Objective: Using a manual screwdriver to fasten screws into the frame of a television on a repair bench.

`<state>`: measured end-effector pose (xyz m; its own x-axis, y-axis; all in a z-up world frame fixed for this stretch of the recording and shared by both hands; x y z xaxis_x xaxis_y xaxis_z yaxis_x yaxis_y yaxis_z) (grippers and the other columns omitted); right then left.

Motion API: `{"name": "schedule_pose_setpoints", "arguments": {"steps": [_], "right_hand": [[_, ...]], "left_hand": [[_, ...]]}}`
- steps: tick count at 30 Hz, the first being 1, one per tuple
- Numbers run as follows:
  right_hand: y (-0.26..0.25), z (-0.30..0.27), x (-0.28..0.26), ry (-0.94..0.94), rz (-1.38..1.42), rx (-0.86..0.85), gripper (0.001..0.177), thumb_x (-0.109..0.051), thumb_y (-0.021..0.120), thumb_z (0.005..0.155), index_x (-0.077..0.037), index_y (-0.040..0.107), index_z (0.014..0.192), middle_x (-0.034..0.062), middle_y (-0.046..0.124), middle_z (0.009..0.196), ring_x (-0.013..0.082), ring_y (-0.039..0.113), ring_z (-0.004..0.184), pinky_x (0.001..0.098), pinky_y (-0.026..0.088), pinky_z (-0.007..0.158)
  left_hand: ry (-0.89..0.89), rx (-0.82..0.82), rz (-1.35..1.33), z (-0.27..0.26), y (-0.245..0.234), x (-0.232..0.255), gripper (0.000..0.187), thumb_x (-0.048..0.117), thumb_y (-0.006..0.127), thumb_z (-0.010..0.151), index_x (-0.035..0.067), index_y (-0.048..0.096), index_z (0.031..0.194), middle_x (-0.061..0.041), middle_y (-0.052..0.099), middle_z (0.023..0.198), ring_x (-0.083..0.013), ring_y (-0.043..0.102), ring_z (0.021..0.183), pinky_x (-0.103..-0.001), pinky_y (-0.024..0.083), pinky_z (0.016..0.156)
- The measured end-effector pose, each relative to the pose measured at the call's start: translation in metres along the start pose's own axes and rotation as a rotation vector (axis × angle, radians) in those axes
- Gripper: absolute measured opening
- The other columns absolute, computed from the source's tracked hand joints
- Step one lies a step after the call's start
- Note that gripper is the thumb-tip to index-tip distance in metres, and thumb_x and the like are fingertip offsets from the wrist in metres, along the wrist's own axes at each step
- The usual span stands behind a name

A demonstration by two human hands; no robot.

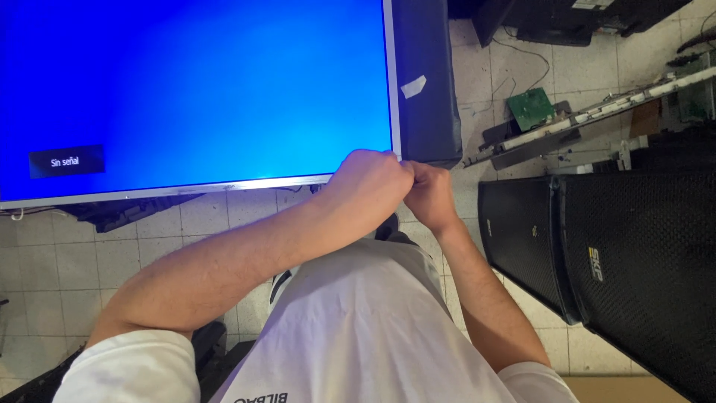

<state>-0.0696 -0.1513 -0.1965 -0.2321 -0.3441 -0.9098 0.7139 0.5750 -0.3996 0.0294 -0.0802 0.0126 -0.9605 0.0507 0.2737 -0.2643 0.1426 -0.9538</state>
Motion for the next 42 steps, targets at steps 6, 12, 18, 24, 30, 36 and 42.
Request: {"name": "schedule_pose_setpoints", "arguments": {"steps": [6,12,18,24,30,36,42], "right_hand": [[-0.013,-0.007,0.007,0.342,0.031,-0.005,0.026,-0.028,0.072,0.111,-0.005,0.082,0.103,0.0078,0.067,0.071,0.0171,0.053,0.066,0.0385,0.043,0.062],[0.039,-0.016,0.049,0.649,0.53,-0.162,0.023,-0.02,0.061,0.11,-0.008,0.075,0.097,-0.0095,0.043,0.061,0.0037,0.042,0.052,0.0213,0.03,0.051],[0.046,-0.017,0.063,0.595,0.642,-0.121,0.019,-0.016,0.065,0.107,-0.006,0.071,0.093,-0.0101,0.043,0.06,0.0007,0.039,0.049,0.0182,0.026,0.049],[0.037,-0.018,0.05,0.637,0.652,-0.143,0.016,-0.016,0.065,0.105,-0.006,0.074,0.097,-0.0105,0.036,0.061,0.0013,0.032,0.05,0.0202,0.024,0.049],[-0.013,-0.031,-0.005,0.767,0.736,-0.109,0.035,-0.023,0.053,0.114,0.004,0.072,0.126,-0.0117,0.036,0.066,-0.0009,0.037,0.054,0.0153,0.027,0.049],[-0.023,-0.028,-0.069,0.966,1.856,0.347,0.04,0.005,0.059,0.101,0.0,0.061,0.141,0.0252,0.06,0.159,0.0364,0.056,0.152,0.0461,0.051,0.126],[0.029,0.022,-0.116,0.75,1.807,0.065,0.056,-0.004,0.051,0.115,-0.005,0.039,0.17,0.0176,0.038,0.178,0.0313,0.038,0.163,0.0455,0.045,0.13]], "left_hand": [[0.033,0.105,0.202,0.001,-0.006,-0.01,0.022,0.0,0.067,0.099,0.01,0.071,0.08,-0.002,0.062,0.056,-0.0256,0.069,0.049,-0.041,0.06,0.054],[0.032,0.04,0.177,0.003,-0.009,-0.017,0.033,-0.006,0.068,0.098,0.015,0.066,0.073,0.003,0.058,0.053,-0.0171,0.063,0.046,-0.036,0.057,0.051],[0.027,0.062,0.168,0.008,0.011,-0.02,0.039,-0.004,0.069,0.097,0.016,0.061,0.064,0.005,0.05,0.049,-0.0151,0.058,0.043,-0.033,0.055,0.051],[0.11,0.048,0.234,0.002,0.006,-0.01,0.021,-0.012,0.082,0.08,0.007,0.081,0.073,-0.011,0.073,0.069,-0.0265,0.074,0.066,-0.04,0.062,0.062],[-0.009,-0.035,0.051,-0.045,-0.083,-0.039,0.028,-0.009,0.074,0.087,0.009,0.087,0.104,-0.012,0.081,0.094,-0.0332,0.081,0.09,-0.046,0.065,0.082],[-0.437,0.103,-0.352,-0.124,-0.113,-0.121,0.032,0.023,0.071,0.098,0.021,0.084,0.127,0.004,0.085,0.113,-0.0165,0.076,0.088,-0.038,0.057,0.081],[-0.623,0.343,-0.662,-0.191,-0.092,-0.178,0.039,0.023,0.089,0.088,0.02,0.085,0.127,0.006,0.087,0.115,-0.0095,0.074,0.082,-0.026,0.06,0.078]]}}
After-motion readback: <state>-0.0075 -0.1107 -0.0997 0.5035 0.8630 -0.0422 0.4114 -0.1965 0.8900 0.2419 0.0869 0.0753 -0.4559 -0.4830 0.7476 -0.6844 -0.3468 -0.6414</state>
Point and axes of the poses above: each hand's wrist, its own z-axis towards the middle knuckle, its own y-axis out of the palm, x = y × z, the point moved 7 cm from there along z, towards the middle knuckle
